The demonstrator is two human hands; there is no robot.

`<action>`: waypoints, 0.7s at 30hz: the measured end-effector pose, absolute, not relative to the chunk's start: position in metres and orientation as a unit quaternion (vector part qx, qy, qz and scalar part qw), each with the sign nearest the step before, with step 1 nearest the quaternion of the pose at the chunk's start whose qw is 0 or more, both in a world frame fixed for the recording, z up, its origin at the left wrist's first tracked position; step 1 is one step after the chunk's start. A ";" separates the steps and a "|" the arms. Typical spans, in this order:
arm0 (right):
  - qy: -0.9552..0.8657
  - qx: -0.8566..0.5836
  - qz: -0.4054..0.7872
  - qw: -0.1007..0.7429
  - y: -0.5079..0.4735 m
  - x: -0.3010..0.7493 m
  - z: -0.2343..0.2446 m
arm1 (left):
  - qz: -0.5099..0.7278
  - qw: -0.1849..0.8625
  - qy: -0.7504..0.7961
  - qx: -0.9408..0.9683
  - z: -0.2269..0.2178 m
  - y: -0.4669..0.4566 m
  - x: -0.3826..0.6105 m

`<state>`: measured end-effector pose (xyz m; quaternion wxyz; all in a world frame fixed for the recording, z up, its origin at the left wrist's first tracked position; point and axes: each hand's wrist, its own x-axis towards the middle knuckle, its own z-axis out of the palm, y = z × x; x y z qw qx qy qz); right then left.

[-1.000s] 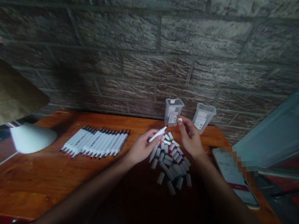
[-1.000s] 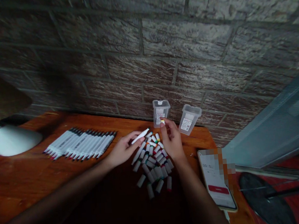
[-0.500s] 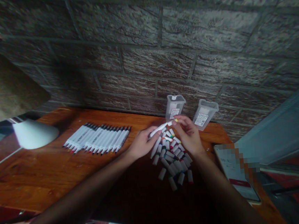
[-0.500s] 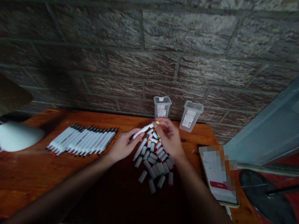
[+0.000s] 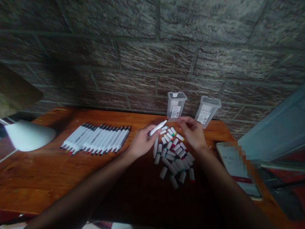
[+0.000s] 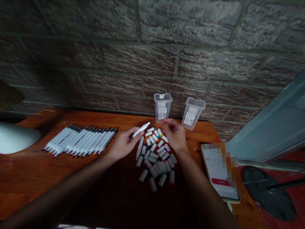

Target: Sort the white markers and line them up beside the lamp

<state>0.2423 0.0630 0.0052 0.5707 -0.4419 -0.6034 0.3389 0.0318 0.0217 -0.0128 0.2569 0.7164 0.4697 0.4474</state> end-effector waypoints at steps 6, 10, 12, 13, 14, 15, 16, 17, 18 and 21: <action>-0.712 -0.462 0.248 0.466 0.061 0.244 0.002 | 0.486 0.227 0.496 0.683 -0.013 0.028 0.025; -0.798 -0.434 0.119 0.400 0.058 0.238 -0.007 | 0.495 0.226 0.502 0.672 -0.011 0.028 0.024; -0.836 -0.395 0.094 0.369 0.057 0.235 -0.013 | 0.492 0.226 0.501 0.675 -0.010 0.027 0.025; -0.852 -0.375 0.095 0.353 0.057 0.234 -0.017 | 0.491 0.227 0.501 0.676 -0.009 0.027 0.025; -0.863 -0.360 0.102 0.339 0.057 0.232 -0.020 | 0.490 0.226 0.502 0.676 -0.008 0.026 0.026; -0.869 -0.351 0.110 0.329 0.057 0.231 -0.021 | 0.489 0.224 0.503 0.677 -0.008 0.026 0.026; -0.870 -0.352 0.119 0.325 0.057 0.231 -0.022 | 0.488 0.222 0.504 0.677 -0.008 0.026 0.026; -0.864 -0.361 0.127 0.327 0.058 0.231 -0.022 | 0.488 0.220 0.505 0.677 -0.008 0.025 0.027; -0.852 -0.379 0.133 0.335 0.058 0.232 -0.021 | 0.487 0.219 0.504 0.679 -0.008 0.025 0.027; -0.800 -0.463 0.141 0.353 0.061 0.239 -0.016 | 0.482 0.216 0.502 0.685 -0.008 0.024 0.028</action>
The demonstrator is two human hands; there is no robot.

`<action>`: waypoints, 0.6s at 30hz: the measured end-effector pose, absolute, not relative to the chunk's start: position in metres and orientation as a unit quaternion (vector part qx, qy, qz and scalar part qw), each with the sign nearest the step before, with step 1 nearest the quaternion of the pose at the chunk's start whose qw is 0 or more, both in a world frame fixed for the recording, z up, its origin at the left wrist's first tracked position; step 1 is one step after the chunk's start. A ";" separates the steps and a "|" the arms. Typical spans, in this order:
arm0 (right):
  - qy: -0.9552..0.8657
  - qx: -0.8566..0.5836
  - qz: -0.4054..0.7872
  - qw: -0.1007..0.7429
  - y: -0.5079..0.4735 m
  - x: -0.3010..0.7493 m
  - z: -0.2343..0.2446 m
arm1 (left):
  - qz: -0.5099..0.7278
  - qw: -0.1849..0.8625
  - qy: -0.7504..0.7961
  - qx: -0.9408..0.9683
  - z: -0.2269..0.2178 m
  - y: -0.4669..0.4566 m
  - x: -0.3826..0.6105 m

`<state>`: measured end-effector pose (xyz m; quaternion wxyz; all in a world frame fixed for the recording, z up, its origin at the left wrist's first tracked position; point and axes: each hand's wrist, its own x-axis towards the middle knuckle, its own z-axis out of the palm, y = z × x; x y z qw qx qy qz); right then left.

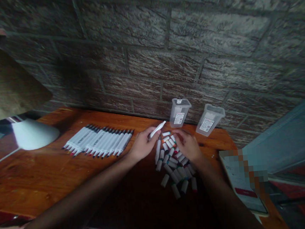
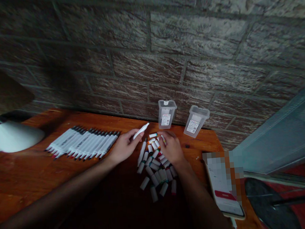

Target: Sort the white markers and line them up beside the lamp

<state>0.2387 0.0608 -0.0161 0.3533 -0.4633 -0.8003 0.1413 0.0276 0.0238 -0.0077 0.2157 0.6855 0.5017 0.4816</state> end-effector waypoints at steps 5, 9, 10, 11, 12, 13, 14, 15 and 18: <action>-0.770 -0.516 0.161 0.340 0.066 0.249 -0.015 | 0.486 0.217 0.493 0.689 -0.005 0.022 0.029; -0.761 -0.516 0.183 0.346 0.067 0.248 -0.020 | 0.491 0.216 0.494 0.684 -0.005 0.023 0.028; -0.758 -0.517 0.189 0.350 0.067 0.247 -0.022 | 0.489 0.217 0.494 0.686 -0.006 0.023 0.028; -0.753 -0.518 0.194 0.355 0.067 0.246 -0.024 | 0.486 0.219 0.493 0.688 -0.007 0.023 0.028; -0.749 -0.518 0.200 0.362 0.067 0.245 -0.026 | 0.483 0.221 0.491 0.691 -0.008 0.023 0.029; -0.745 -0.516 0.206 0.369 0.067 0.244 -0.027 | 0.480 0.224 0.487 0.694 -0.010 0.023 0.029; -0.740 -0.513 0.213 0.379 0.068 0.244 -0.028 | 0.477 0.226 0.484 0.698 -0.011 0.022 0.030; -0.736 -0.507 0.221 0.390 0.068 0.243 -0.028 | 0.473 0.227 0.482 0.702 -0.011 0.022 0.030; -0.722 -0.479 0.247 0.433 0.069 0.243 -0.023 | 0.459 0.221 0.482 0.713 -0.009 0.021 0.030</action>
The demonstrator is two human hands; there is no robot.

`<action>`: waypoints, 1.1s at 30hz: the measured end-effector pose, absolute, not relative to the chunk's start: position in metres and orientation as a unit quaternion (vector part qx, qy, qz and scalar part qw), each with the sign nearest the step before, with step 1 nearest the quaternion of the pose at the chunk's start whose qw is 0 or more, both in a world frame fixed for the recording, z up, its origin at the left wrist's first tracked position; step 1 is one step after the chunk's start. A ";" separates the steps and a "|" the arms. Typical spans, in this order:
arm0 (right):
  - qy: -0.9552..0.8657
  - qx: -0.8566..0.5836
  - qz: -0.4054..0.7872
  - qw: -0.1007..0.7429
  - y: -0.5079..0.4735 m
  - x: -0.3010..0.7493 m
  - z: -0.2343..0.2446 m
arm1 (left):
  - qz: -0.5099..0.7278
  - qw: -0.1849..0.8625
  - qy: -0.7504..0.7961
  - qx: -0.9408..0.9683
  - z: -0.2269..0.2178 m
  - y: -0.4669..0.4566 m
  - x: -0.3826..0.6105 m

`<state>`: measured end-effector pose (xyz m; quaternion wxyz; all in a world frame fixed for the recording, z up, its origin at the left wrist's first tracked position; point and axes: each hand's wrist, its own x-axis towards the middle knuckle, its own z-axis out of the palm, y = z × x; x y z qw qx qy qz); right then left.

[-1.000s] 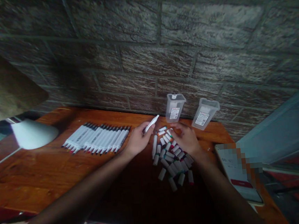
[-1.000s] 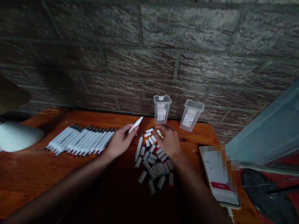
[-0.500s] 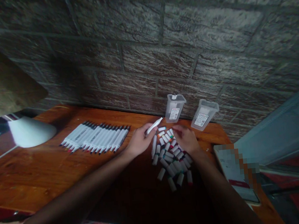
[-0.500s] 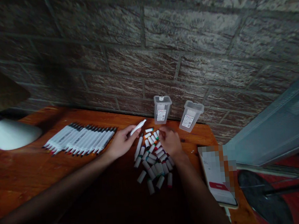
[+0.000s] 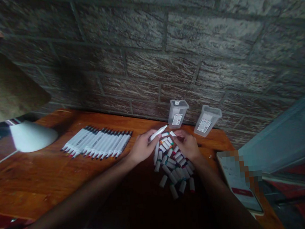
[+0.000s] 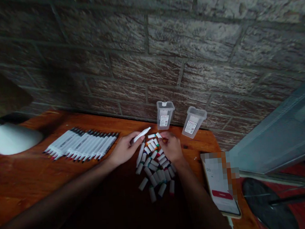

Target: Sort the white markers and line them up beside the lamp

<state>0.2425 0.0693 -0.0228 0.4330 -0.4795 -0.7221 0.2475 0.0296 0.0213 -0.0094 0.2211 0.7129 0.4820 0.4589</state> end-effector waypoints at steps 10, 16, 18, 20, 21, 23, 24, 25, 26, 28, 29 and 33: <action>-0.606 -0.374 0.390 0.584 0.059 0.242 0.010 | 0.435 0.220 0.481 0.729 -0.008 0.021 0.029; -0.601 -0.360 0.418 0.579 0.053 0.235 0.012 | 0.424 0.209 0.482 0.737 -0.006 0.020 0.028; -0.607 -0.354 0.421 0.573 0.052 0.234 0.011 | 0.427 0.206 0.484 0.736 -0.005 0.021 0.028; -0.612 -0.353 0.422 0.568 0.051 0.234 0.011 | 0.425 0.204 0.483 0.738 -0.005 0.021 0.027; -0.611 -0.354 0.423 0.568 0.051 0.234 0.012 | 0.423 0.204 0.484 0.739 -0.005 0.020 0.028; -0.603 -0.357 0.421 0.576 0.052 0.235 0.012 | 0.418 0.204 0.487 0.739 -0.005 0.020 0.028; -0.597 -0.358 0.418 0.584 0.052 0.235 0.013 | 0.416 0.205 0.489 0.739 -0.006 0.020 0.028; -0.591 -0.358 0.415 0.592 0.053 0.236 0.013 | 0.414 0.205 0.491 0.738 -0.006 0.020 0.029; -0.586 -0.359 0.411 0.599 0.054 0.237 0.014 | 0.413 0.204 0.492 0.739 -0.006 0.020 0.029; -0.585 -0.362 0.408 0.601 0.055 0.238 0.014 | 0.409 0.202 0.493 0.741 -0.007 0.020 0.029; -0.588 -0.362 0.410 0.596 0.055 0.238 0.013 | 0.407 0.201 0.494 0.742 -0.007 0.020 0.029; -0.599 -0.356 0.432 0.573 0.053 0.236 0.010 | 0.404 0.201 0.492 0.745 -0.006 0.020 0.029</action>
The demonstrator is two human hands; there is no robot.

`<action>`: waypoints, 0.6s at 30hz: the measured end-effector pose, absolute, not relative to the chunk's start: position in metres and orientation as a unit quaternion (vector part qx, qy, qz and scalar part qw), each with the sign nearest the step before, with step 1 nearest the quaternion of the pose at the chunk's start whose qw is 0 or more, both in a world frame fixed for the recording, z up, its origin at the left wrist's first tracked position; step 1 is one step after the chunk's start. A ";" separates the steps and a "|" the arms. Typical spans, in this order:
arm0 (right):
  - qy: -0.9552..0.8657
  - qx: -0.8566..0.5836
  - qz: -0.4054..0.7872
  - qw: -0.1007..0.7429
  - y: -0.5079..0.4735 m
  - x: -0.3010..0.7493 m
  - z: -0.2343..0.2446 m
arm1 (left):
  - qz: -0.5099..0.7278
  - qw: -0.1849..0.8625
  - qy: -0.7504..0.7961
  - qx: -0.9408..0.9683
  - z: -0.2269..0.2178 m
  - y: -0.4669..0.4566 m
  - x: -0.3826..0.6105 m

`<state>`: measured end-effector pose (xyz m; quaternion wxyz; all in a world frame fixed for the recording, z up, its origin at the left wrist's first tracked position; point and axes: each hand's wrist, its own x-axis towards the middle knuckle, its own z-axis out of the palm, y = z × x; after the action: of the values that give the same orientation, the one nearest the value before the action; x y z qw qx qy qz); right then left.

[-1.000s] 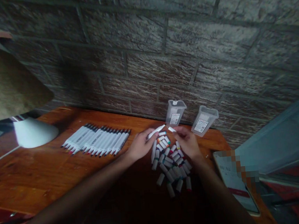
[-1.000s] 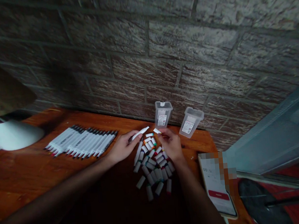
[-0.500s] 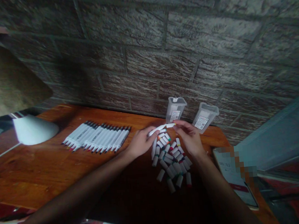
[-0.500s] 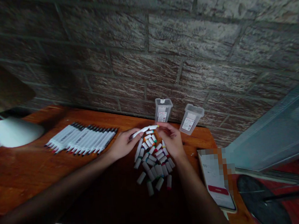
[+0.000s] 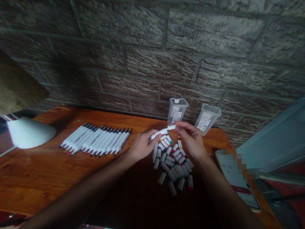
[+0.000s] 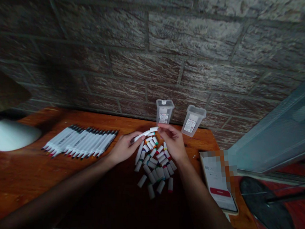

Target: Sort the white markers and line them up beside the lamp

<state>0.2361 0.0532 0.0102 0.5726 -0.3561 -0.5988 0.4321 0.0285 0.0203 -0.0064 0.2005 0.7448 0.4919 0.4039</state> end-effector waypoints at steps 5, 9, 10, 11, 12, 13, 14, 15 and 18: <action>-0.597 -0.355 0.433 0.574 0.054 0.234 0.008 | 0.396 0.199 0.486 0.753 -0.006 0.020 0.029; -0.559 -0.346 0.455 0.601 0.056 0.236 0.011 | 0.395 0.205 0.472 0.761 -0.007 0.020 0.029; -0.553 -0.342 0.462 0.603 0.056 0.236 0.011 | 0.395 0.206 0.467 0.764 -0.008 0.020 0.029; -0.550 -0.337 0.469 0.602 0.056 0.236 0.011 | 0.392 0.207 0.465 0.766 -0.008 0.020 0.029; -0.551 -0.333 0.477 0.599 0.056 0.236 0.011 | 0.389 0.208 0.464 0.768 -0.009 0.020 0.029; -0.554 -0.329 0.482 0.593 0.056 0.235 0.010 | 0.385 0.208 0.464 0.770 -0.010 0.020 0.030; -0.558 -0.327 0.485 0.588 0.056 0.235 0.008 | 0.382 0.209 0.464 0.771 -0.010 0.020 0.030; -0.564 -0.327 0.486 0.582 0.057 0.234 0.006 | 0.379 0.211 0.463 0.773 -0.011 0.020 0.030; -0.581 -0.330 0.485 0.564 0.058 0.232 0.001 | 0.380 0.215 0.455 0.776 -0.011 0.020 0.030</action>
<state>0.2322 0.0576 0.0014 0.5645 -0.3298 -0.5810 0.4849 0.0301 0.0201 -0.0115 0.2148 0.7765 0.4545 0.3799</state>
